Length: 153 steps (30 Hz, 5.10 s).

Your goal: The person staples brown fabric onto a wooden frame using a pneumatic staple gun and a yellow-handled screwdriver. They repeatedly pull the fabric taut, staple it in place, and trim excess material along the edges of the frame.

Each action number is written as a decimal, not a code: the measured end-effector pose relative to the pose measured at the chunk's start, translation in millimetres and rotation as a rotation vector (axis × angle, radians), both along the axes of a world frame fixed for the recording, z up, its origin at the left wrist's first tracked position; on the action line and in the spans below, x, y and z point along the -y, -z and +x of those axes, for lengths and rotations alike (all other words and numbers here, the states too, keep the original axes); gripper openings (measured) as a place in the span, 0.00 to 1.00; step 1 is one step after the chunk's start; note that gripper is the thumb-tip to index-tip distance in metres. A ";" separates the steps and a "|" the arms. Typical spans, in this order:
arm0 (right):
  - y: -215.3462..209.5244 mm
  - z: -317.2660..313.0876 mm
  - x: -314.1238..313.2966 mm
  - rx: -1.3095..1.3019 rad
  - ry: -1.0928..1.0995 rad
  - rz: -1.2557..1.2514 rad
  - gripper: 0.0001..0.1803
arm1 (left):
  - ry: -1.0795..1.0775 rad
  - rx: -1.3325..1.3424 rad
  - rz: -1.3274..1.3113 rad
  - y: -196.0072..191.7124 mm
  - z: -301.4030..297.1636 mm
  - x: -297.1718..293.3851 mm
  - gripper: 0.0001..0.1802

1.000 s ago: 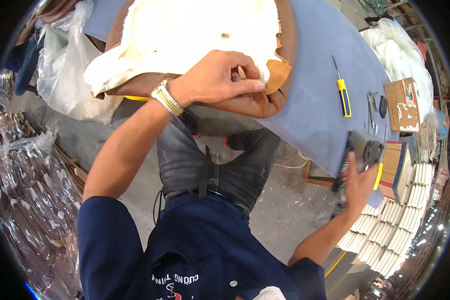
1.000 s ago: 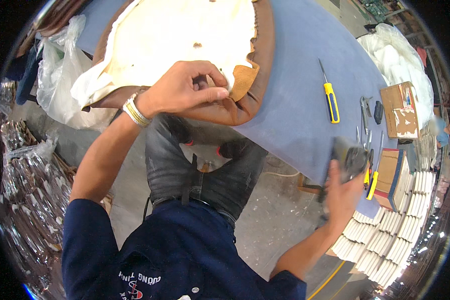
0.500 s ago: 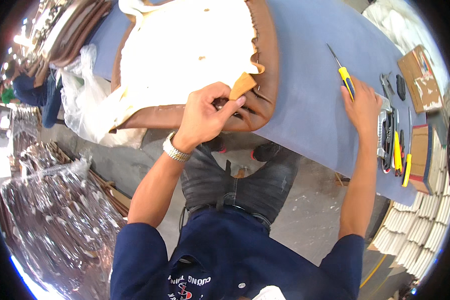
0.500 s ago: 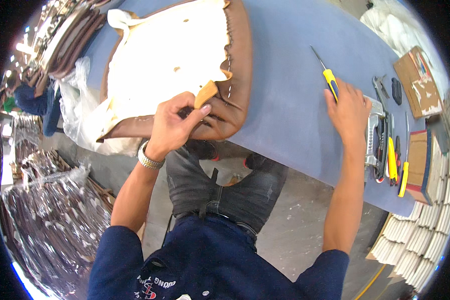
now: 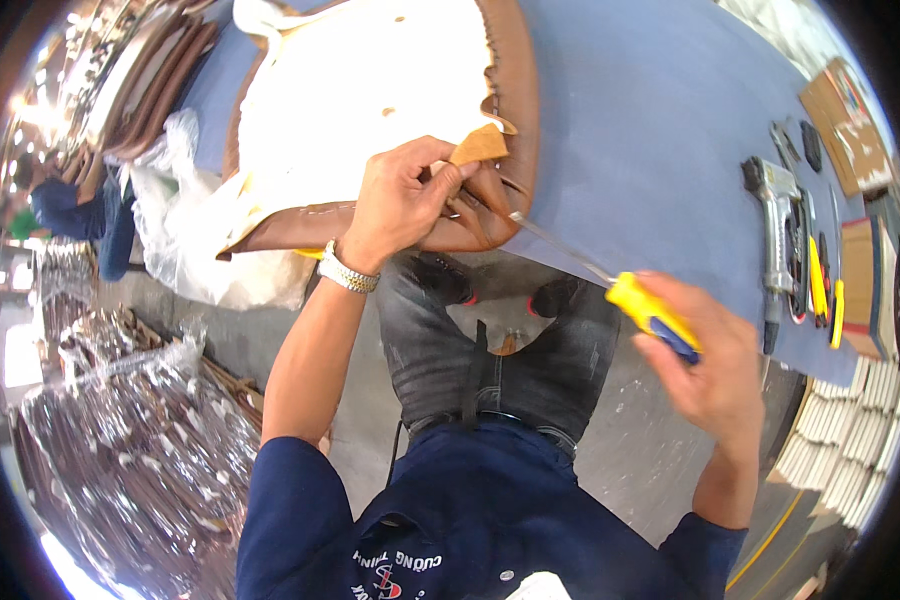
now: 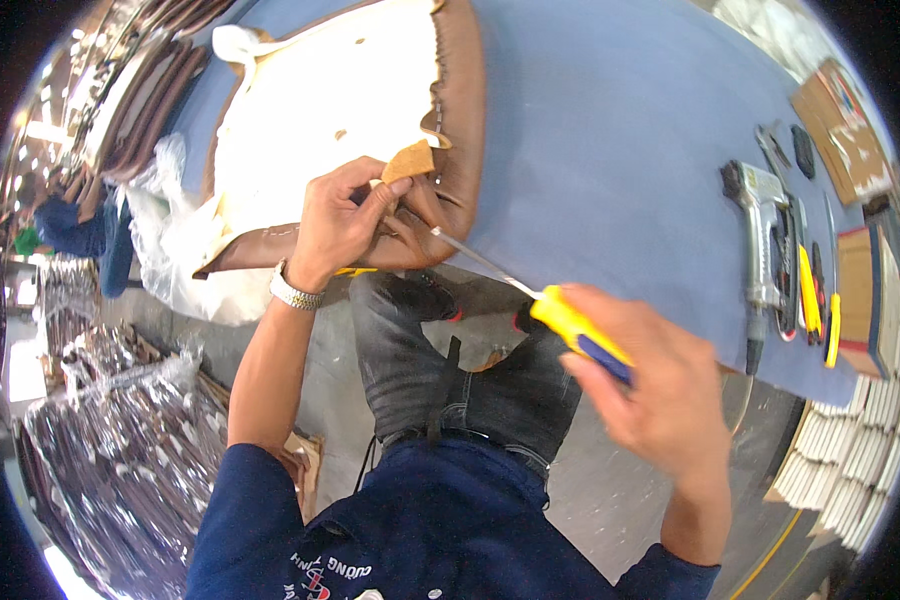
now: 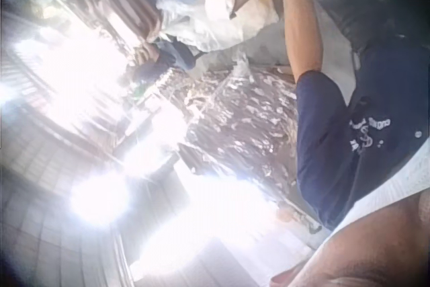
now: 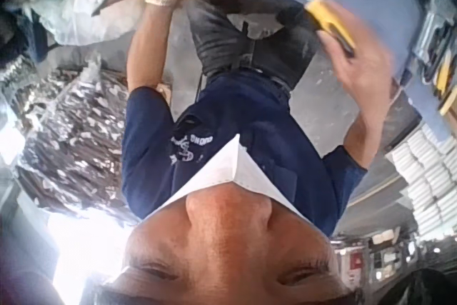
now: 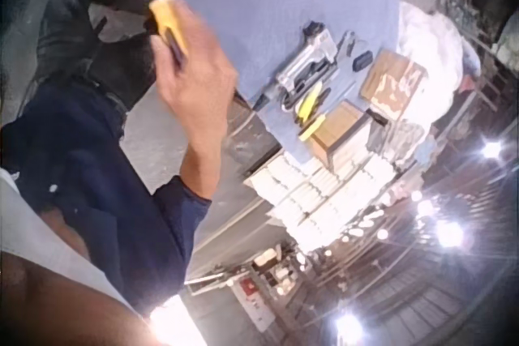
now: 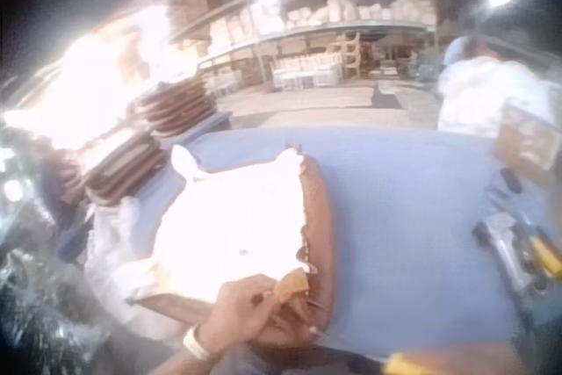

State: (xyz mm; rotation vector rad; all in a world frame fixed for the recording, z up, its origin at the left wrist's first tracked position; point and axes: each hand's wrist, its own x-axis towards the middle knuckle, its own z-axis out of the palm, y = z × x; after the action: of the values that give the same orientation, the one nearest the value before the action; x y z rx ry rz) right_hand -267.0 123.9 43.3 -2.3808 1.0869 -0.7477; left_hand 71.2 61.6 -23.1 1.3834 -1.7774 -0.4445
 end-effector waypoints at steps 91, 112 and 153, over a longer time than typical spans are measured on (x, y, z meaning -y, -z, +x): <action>102.9 -18.5 -108.4 0.531 0.415 1.065 0.33 | 0.139 0.272 -0.249 10.9 -30.4 -1.4 0.27; 52.5 -269.4 119.8 -0.261 0.806 -0.145 0.25 | 0.547 0.316 0.058 -33.7 46.6 24.8 0.19; 67.3 176.8 -58.2 0.444 0.503 0.491 0.22 | 0.592 0.114 -0.055 7.4 57.1 60.0 0.09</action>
State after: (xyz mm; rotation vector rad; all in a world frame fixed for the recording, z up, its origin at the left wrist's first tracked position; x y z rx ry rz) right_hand -90.3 182.1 -24.0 -1.4576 1.4717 -0.9760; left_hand 128.3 1.6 -30.6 0.8360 -2.2704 -0.6279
